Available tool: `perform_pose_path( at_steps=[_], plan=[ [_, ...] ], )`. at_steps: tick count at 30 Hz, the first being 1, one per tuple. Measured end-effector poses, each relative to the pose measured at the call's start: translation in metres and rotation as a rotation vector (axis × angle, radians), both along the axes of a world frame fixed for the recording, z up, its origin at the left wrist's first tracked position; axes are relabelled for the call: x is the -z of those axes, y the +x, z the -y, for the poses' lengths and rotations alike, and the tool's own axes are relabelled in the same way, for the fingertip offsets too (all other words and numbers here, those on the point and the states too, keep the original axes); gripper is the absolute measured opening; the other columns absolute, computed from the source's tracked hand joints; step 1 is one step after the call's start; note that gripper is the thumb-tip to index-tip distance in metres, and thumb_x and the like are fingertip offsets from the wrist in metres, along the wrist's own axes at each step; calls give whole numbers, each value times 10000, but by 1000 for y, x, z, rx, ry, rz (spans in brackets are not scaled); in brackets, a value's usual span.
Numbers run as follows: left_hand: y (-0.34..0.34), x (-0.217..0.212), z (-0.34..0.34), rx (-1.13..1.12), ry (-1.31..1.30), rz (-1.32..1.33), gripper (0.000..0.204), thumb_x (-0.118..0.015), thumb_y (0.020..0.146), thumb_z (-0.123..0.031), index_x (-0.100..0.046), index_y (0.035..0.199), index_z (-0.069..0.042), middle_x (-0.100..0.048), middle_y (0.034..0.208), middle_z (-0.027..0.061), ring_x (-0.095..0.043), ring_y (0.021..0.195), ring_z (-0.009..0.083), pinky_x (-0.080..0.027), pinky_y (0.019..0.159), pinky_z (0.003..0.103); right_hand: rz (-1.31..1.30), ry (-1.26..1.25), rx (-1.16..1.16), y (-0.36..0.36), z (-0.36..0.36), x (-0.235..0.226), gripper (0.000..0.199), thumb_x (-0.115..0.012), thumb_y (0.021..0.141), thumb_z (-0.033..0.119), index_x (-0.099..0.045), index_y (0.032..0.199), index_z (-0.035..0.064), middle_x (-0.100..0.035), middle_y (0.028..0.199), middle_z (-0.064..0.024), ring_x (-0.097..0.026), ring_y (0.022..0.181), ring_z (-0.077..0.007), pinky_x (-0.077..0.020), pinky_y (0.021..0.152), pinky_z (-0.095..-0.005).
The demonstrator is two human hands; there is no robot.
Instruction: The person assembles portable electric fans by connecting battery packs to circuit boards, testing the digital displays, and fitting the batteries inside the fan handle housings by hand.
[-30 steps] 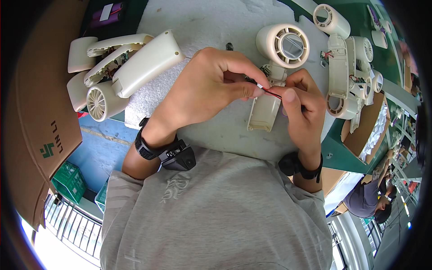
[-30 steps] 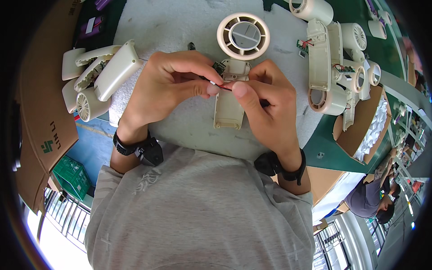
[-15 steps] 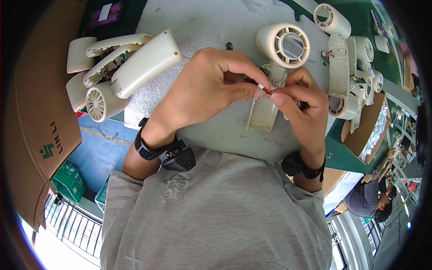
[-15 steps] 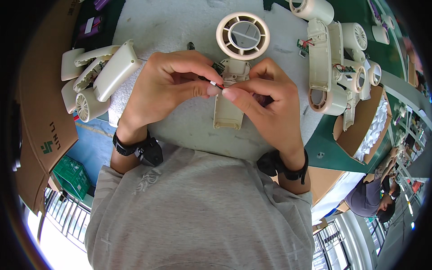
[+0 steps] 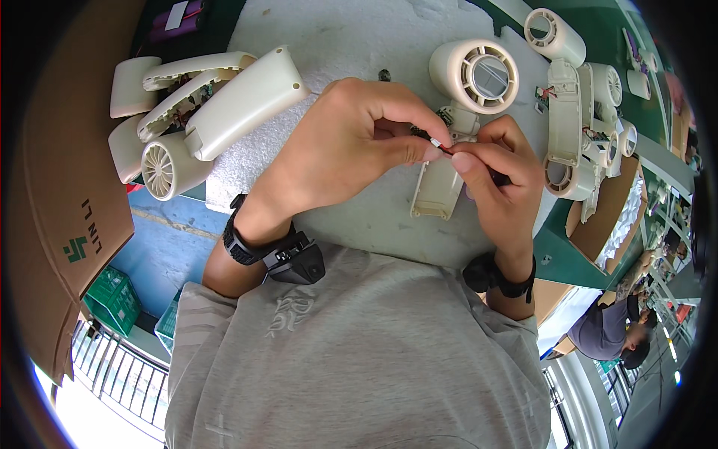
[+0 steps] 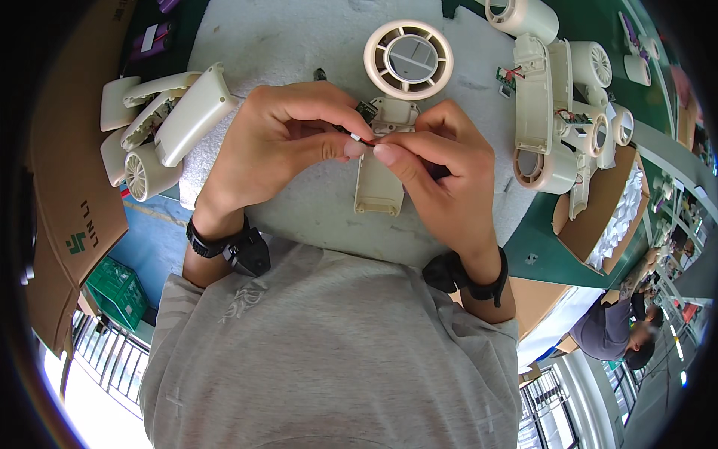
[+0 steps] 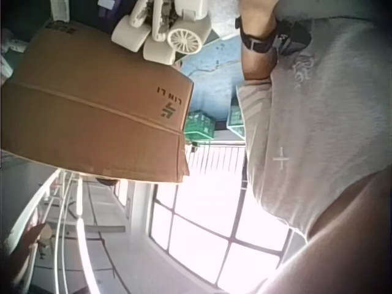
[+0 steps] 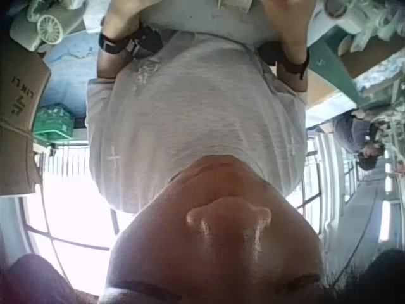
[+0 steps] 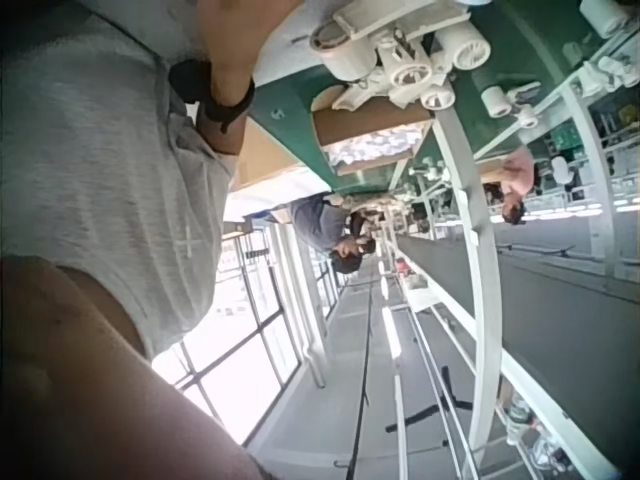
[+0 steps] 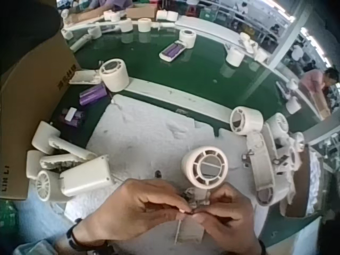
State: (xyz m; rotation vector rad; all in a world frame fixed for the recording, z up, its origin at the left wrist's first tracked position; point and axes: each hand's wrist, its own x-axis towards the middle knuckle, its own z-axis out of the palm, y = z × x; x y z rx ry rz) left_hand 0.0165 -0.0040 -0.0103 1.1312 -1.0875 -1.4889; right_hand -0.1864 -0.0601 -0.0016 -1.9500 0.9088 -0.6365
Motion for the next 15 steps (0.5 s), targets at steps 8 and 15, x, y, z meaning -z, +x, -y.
perform_pose_path(
  at_steps=[8, 15],
  plan=[
    [2, 0, 0, 18, -20, -3, 223, -659, 823, 109, -700, 1025, 24, -661, 960, 75, -654, 865, 139, -547, 775, 251, -53, -4, -18, 1, -4, -4, 166, -777, 762, 52, -736, 917, 10, -508, 821, -36, -485, 665, -97, -360, 565, -224],
    [6, -2, -1, 36, 102, -94, 355, -615, 832, 102, -634, 1173, 6, -690, 934, 93, -646, 817, 90, -520, 749, 226, -20, -13, 17, 0, -6, -2, 172, -778, 758, 25, -743, 926, 19, -537, 839, -43, -500, 633, -91, -360, 546, -214]
  ],
)
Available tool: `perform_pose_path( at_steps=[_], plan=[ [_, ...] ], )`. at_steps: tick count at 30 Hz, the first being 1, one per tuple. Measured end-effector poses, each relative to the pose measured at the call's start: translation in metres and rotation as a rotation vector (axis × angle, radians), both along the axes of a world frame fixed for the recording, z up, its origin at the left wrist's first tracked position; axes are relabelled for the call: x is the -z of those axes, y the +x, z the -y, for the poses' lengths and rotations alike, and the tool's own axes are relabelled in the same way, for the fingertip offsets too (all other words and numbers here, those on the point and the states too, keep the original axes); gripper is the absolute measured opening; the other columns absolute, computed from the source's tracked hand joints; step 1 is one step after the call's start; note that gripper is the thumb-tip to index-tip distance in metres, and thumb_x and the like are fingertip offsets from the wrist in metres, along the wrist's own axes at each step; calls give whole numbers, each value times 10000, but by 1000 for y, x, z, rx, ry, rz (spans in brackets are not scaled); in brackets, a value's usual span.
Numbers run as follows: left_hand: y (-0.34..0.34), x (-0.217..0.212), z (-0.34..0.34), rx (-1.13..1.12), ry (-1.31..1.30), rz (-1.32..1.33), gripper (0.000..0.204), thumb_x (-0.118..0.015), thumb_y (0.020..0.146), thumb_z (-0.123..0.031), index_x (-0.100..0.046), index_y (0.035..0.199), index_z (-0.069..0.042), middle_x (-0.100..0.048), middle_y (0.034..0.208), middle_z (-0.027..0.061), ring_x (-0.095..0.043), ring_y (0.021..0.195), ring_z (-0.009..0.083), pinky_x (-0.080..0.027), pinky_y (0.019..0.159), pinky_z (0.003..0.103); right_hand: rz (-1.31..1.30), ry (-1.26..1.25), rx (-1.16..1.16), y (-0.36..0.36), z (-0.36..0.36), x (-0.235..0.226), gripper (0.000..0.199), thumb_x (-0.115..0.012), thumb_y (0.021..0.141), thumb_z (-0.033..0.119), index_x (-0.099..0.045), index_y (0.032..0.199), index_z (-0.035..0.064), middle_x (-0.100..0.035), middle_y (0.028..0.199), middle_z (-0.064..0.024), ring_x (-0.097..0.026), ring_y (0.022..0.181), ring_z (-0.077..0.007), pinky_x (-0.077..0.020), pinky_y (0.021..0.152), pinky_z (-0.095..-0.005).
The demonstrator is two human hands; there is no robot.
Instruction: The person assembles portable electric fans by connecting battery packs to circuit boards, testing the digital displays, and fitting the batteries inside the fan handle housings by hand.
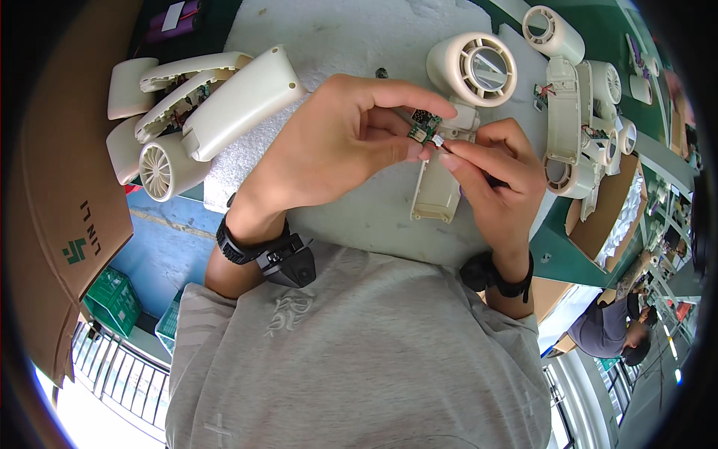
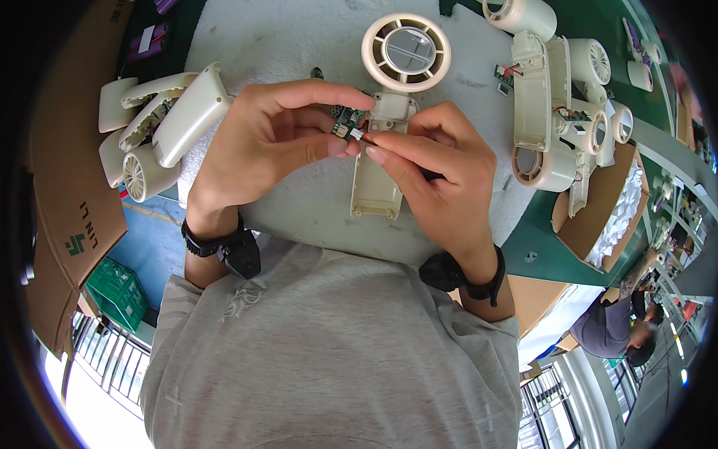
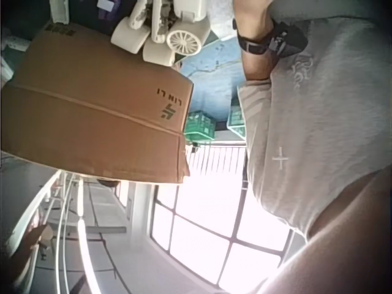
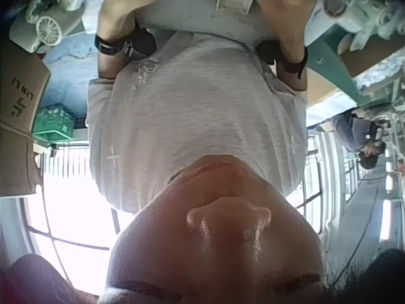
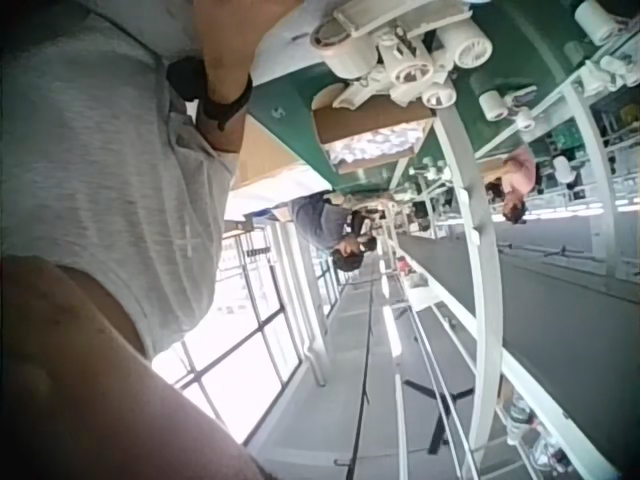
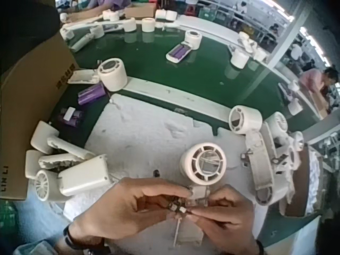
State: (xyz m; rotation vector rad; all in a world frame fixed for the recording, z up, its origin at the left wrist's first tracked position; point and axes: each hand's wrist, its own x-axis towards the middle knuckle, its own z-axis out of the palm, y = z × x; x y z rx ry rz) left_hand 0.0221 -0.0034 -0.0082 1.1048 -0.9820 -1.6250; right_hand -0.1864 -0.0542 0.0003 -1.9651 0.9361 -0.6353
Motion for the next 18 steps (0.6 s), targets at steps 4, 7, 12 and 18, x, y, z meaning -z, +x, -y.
perform_pose_path(
  at_steps=[4, 7, 12, 18],
  plan=[
    [-2, -2, -1, -69, 18, -7, 353, -624, 828, 104, -622, 1171, 19, -683, 939, 101, -651, 844, 102, -532, 775, 239, 40, -96, -25, 3, 1, 3, 193, -788, 745, 21, -762, 930, 69, -539, 779, -27, -477, 568, -87, -343, 486, -231],
    [2, -3, 1, -46, 9, 26, 380, -639, 817, 123, -617, 1184, 26, -677, 988, 90, -653, 911, 128, -539, 838, 253, -29, -100, -37, 4, -1, 1, 191, -777, 743, -9, -747, 928, 25, -547, 817, -27, -497, 617, -81, -361, 532, -216],
    [2, -3, 1, -45, -7, 38, 377, -654, 808, 128, -621, 1171, 34, -670, 1027, 82, -649, 958, 139, -537, 878, 261, -57, -107, -23, 7, -1, 0, 183, -769, 744, -20, -745, 920, 24, -547, 797, -24, -493, 606, -83, -360, 521, -218],
    [-1, 0, 0, -43, -58, 62, 355, -662, 799, 131, -652, 1137, 24, -667, 1032, 72, -641, 943, 131, -546, 850, 259, -60, -142, -18, 8, -1, 1, 157, -764, 739, -25, -735, 889, 12, -554, 787, -28, -492, 597, -91, -362, 513, -223]
  ],
)
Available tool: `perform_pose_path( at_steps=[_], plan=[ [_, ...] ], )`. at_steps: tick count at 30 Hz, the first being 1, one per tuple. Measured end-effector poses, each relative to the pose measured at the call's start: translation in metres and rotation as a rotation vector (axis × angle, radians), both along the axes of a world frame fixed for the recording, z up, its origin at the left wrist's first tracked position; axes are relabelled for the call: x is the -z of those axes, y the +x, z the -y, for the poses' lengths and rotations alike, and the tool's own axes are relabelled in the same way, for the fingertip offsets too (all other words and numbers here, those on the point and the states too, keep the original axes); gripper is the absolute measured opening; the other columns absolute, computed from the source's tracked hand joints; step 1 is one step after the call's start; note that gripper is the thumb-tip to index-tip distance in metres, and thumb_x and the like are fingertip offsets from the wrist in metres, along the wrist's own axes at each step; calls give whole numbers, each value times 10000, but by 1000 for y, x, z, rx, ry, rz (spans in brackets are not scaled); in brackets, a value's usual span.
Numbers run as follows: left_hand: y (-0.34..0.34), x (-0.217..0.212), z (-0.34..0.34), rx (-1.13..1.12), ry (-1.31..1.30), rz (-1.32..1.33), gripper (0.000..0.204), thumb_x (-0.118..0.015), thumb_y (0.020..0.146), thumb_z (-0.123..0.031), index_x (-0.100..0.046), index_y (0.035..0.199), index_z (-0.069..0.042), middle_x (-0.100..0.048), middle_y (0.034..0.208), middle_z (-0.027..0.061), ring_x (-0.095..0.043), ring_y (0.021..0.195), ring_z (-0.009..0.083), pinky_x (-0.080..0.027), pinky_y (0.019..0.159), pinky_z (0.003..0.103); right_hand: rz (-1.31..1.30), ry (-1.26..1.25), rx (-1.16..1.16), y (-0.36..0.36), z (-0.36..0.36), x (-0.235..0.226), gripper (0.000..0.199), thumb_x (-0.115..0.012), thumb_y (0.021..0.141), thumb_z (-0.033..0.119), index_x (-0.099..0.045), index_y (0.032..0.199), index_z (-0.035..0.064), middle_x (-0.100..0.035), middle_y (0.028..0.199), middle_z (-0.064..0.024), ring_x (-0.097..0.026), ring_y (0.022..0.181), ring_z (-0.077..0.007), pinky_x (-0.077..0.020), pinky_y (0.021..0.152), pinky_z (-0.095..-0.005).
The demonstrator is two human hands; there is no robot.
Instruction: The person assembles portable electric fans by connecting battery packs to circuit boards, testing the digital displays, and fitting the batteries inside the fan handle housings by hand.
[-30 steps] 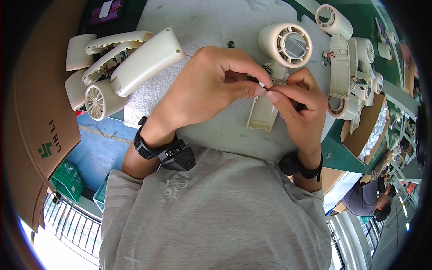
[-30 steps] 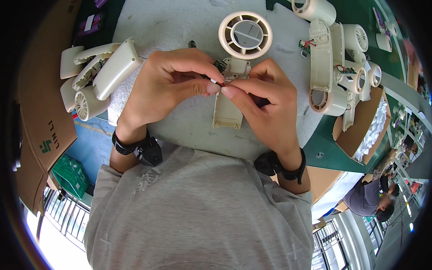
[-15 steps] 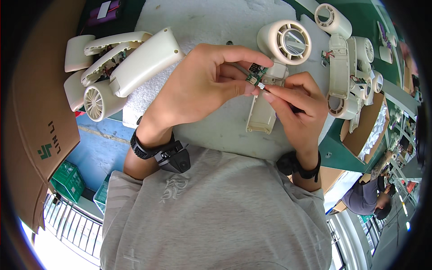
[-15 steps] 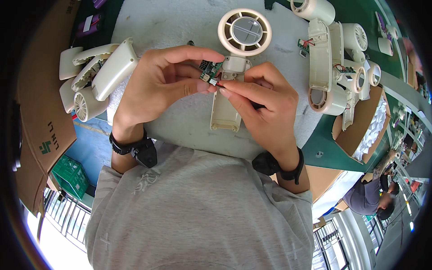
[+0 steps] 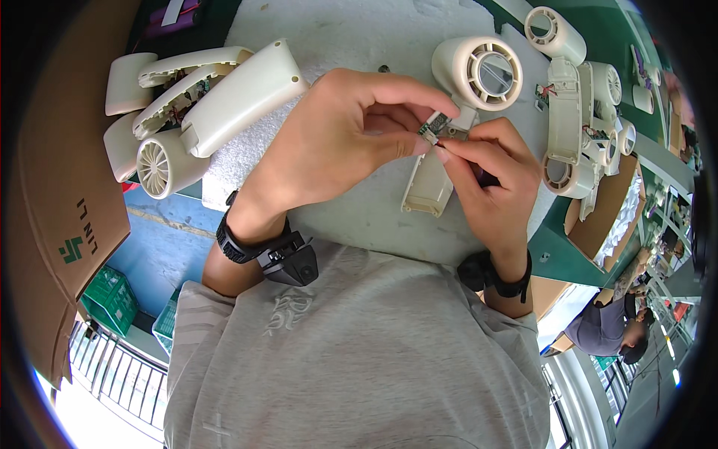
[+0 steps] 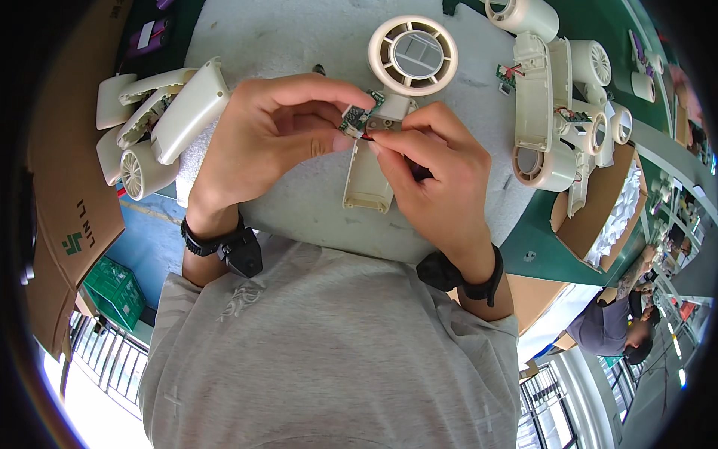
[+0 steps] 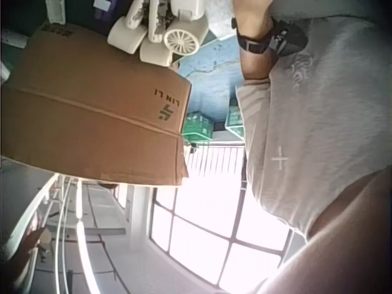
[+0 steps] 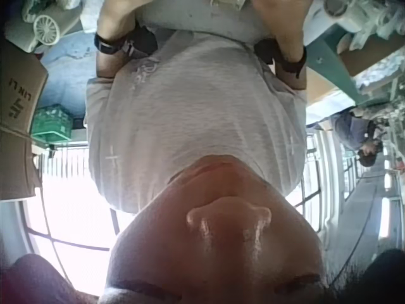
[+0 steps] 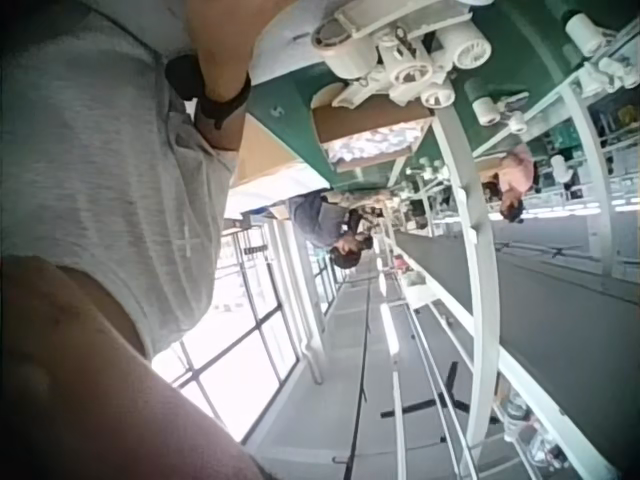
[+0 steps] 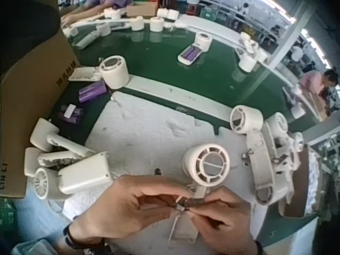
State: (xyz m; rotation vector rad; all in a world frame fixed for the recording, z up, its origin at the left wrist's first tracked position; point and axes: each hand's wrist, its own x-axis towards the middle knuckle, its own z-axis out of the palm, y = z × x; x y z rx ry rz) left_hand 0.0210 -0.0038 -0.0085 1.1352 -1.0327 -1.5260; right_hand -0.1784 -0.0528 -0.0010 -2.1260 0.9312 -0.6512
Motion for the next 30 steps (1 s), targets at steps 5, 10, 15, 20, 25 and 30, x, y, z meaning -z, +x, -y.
perform_pose_path(
  at_steps=[5, 10, 15, 20, 25, 30],
  plan=[
    [-2, 2, -1, -3, -109, 101, 371, -666, 778, 138, -680, 1120, -6, -667, 1003, 63, -632, 907, 127, -554, 815, 256, 16, -13, 2, -1, 0, 0, 158, -762, 733, -29, -730, 883, 7, -564, 788, -32, -499, 599, -98, -368, 515, -228],
    [-4, 4, 0, -34, -240, 230, 426, -669, 736, 142, -688, 1125, -31, -662, 977, 75, -637, 870, 144, -550, 775, 258, 21, -13, 3, -1, 0, 0, 157, -754, 734, -37, -729, 884, 2, -572, 789, -39, -510, 605, -103, -376, 517, -231],
    [-6, 3, 1, -34, -357, 447, 458, -666, 703, 135, -689, 1127, -34, -659, 987, 98, -648, 857, 182, -544, 746, 273, 65, -42, -36, -3, 3, 4, 175, -748, 741, -45, -720, 908, -3, -602, 823, -52, -540, 614, -103, -397, 523, -231],
    [-11, 4, 2, -84, -475, 505, 437, -662, 698, 119, -691, 1106, -35, -670, 969, 109, -661, 825, 210, -542, 724, 292, 214, 166, 161, 3, -7, 3, 288, -776, 725, -37, -709, 996, 33, -632, 901, -64, -586, 602, -92, -448, 505, -212],
    [-14, 2, 2, -129, -437, 505, 398, -663, 701, 102, -698, 1071, -42, -686, 942, 99, -668, 778, 207, -548, 702, 296, 179, -45, 131, 4, 1, 9, 413, -814, 687, -26, -689, 1072, 56, -635, 963, -73, -586, 580, -73, -457, 474, -194],
    [-12, 6, 3, -157, -458, 538, 361, -684, 694, 77, -715, 1033, -41, -691, 913, 93, -667, 730, 196, -545, 654, 285, 153, -66, 156, 3, 1, 8, 415, -828, 673, -12, -693, 1060, 53, -638, 970, -69, -588, 583, -65, -453, 469, -196]
  ],
)
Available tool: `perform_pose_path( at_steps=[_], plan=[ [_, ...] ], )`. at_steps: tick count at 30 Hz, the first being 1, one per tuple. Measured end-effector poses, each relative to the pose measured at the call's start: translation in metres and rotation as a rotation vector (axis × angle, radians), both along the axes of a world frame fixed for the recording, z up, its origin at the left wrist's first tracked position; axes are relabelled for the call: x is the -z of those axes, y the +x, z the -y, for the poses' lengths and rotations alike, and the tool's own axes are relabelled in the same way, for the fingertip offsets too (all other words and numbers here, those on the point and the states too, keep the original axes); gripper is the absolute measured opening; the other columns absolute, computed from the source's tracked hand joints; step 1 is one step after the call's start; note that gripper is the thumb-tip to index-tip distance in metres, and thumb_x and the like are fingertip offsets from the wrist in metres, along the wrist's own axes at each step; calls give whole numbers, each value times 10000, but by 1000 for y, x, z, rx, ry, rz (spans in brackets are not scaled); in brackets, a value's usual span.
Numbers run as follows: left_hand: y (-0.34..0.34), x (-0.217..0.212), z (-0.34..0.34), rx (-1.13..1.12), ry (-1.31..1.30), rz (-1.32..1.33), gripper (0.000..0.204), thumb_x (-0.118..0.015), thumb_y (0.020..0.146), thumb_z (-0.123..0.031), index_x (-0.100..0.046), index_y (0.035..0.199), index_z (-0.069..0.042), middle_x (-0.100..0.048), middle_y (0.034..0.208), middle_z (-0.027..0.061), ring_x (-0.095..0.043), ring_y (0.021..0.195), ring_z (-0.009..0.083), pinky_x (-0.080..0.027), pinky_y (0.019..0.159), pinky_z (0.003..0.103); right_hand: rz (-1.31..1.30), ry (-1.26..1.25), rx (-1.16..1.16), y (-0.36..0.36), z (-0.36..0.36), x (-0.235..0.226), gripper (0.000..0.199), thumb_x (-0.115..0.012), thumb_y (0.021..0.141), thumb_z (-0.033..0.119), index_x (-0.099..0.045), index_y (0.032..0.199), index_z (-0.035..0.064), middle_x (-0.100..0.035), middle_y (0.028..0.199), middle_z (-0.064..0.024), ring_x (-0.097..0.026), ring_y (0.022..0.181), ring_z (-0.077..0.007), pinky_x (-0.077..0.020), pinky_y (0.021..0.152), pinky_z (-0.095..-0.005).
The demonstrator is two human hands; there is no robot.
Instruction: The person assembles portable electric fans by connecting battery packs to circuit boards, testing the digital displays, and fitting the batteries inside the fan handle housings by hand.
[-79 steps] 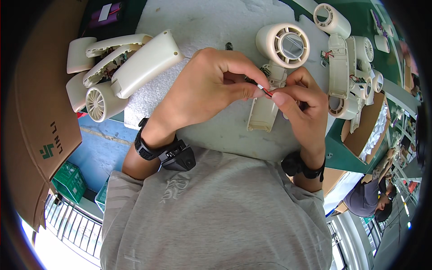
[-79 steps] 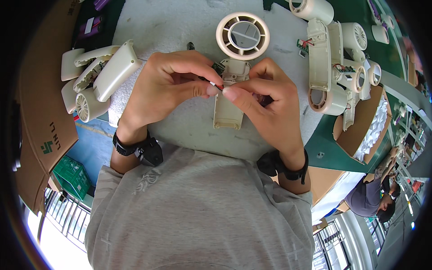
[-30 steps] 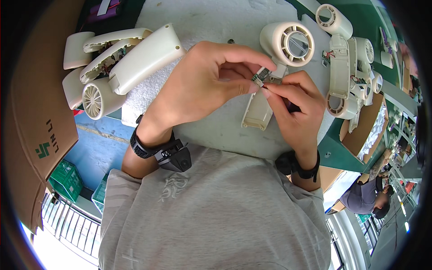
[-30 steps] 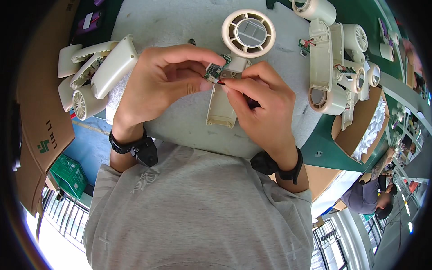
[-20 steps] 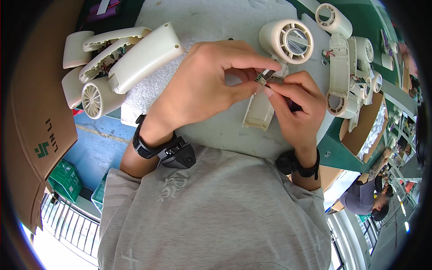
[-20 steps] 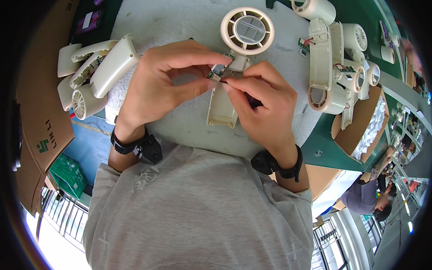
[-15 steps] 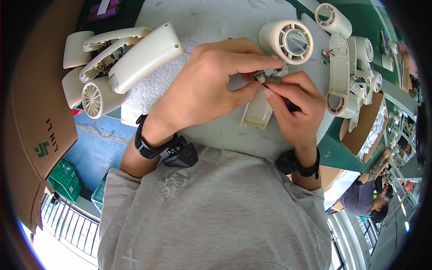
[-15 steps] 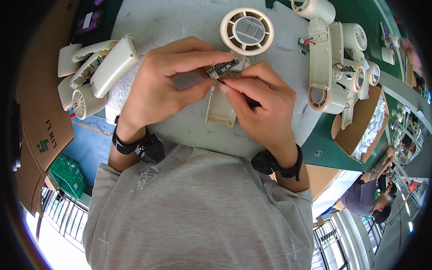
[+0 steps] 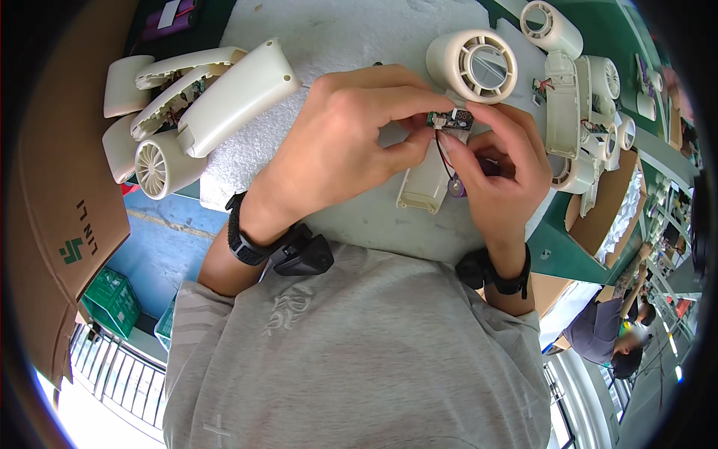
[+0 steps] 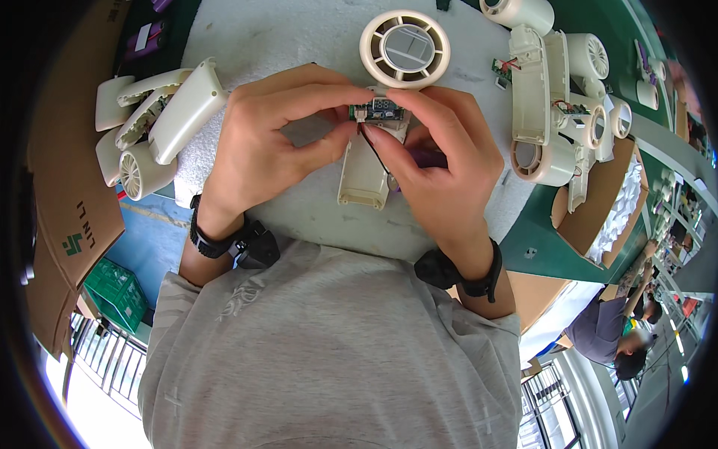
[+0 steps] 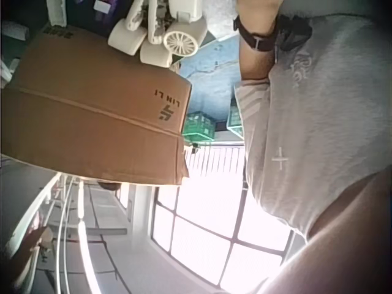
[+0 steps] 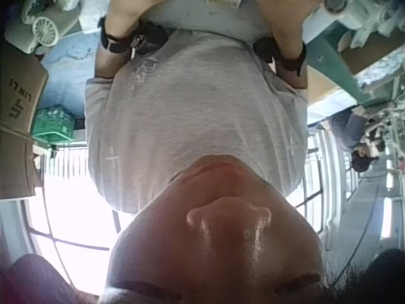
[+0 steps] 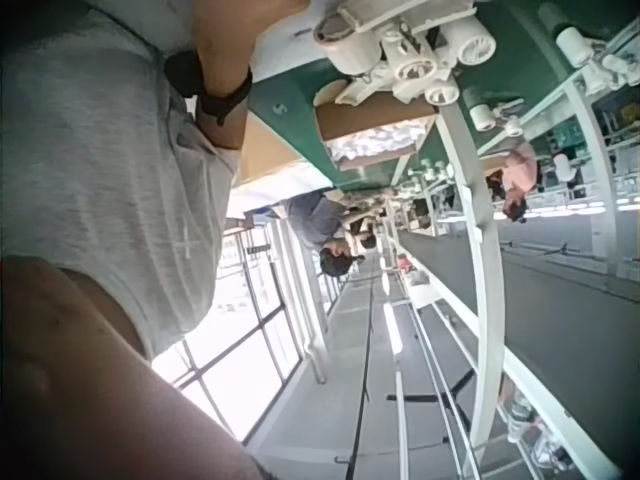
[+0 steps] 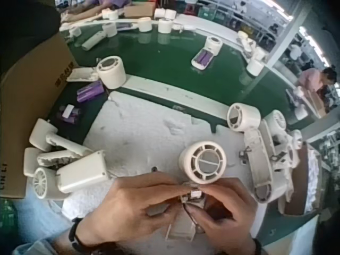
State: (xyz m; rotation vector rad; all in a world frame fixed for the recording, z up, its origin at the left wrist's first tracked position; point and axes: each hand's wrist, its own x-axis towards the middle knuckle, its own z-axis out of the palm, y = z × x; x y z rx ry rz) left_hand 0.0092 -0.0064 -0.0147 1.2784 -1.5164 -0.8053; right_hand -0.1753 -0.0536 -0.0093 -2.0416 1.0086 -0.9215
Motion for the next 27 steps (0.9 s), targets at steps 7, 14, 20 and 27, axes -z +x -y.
perform_pose_path(
  at_steps=[7, 14, 20, 27],
  plan=[
    [-1, 1, 0, -8, -76, 80, 316, -708, 687, 55, -731, 991, -28, -688, 884, 98, -663, 703, 192, -534, 610, 276, -46, 61, -11, -4, -1, -3, 400, -785, 713, -59, -661, 1089, 0, -652, 1006, -77, -619, 649, -69, -494, 530, -185],
    [0, 2, -1, 7, -70, 71, 293, -709, 686, 50, -740, 968, -26, -688, 859, 97, -661, 691, 190, -529, 595, 274, -96, 6, -22, -5, 0, -3, 407, -786, 684, -62, -697, 1073, 19, -651, 967, -65, -601, 633, -64, -479, 522, -182],
    [1, 2, 0, 19, -73, 67, 270, -706, 683, 53, -743, 939, -21, -688, 839, 93, -661, 686, 189, -523, 585, 271, -115, -28, -25, -4, 1, -3, 421, -783, 658, -67, -719, 1062, 34, -649, 946, -61, -590, 622, -65, -470, 516, -191],
    [3, 5, 3, 33, -76, 77, 266, -705, 682, 58, -736, 934, -21, -682, 846, 92, -659, 698, 186, -524, 601, 273, -162, -101, -37, -3, 3, -3, 392, -777, 689, -54, -717, 1066, 32, -647, 939, -48, -590, 641, -60, -469, 524, -195]
  ],
)
